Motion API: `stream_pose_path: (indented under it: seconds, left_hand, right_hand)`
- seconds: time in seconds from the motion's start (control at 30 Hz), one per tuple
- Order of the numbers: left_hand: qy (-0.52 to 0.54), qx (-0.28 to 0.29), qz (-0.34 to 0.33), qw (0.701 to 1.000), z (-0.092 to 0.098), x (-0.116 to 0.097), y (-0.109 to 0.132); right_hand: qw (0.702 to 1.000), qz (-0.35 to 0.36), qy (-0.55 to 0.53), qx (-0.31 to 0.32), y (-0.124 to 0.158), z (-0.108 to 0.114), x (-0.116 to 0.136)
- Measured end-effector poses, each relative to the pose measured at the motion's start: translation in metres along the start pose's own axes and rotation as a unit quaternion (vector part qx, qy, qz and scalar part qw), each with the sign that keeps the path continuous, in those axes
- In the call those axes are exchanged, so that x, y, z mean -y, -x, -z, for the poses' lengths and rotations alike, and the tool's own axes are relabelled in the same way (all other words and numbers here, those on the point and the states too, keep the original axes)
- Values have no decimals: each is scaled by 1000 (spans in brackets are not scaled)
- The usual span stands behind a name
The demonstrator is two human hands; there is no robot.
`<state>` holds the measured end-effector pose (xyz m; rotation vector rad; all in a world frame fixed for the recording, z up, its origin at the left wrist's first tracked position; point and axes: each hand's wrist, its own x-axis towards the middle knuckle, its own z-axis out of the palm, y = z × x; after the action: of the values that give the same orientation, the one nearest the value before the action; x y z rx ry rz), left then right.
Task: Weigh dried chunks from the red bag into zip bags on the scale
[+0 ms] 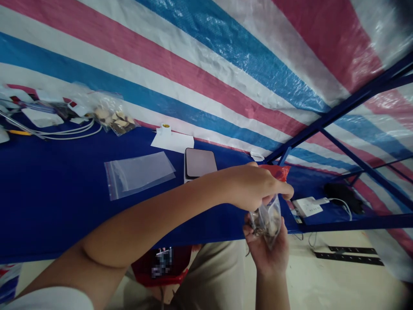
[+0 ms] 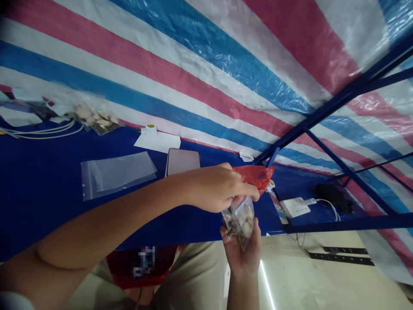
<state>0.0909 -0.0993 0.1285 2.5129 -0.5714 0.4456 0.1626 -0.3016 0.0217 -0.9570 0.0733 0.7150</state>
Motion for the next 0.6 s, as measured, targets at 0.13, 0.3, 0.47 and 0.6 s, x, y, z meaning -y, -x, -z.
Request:
stream_pose_path:
  seconds: [0.13, 0.3, 0.47, 0.6]
  left_hand:
    - [-52, -41, -9, 998, -1, 0, -4]
    - [-24, -123, 22, 992, -2, 9, -5]
    - [-6, -129, 61, 990, -17, 23, -8]
    - [3, -105, 71, 992, -39, 28, -12]
  right_hand:
    - [1000, -3, 20, -2, 0, 6, 0]
    - [999, 26, 13, 22, -1, 25, 12]
    - [990, 141, -5, 6, -30, 55, 45]
    - [981, 189, -49, 10, -80, 76, 66]
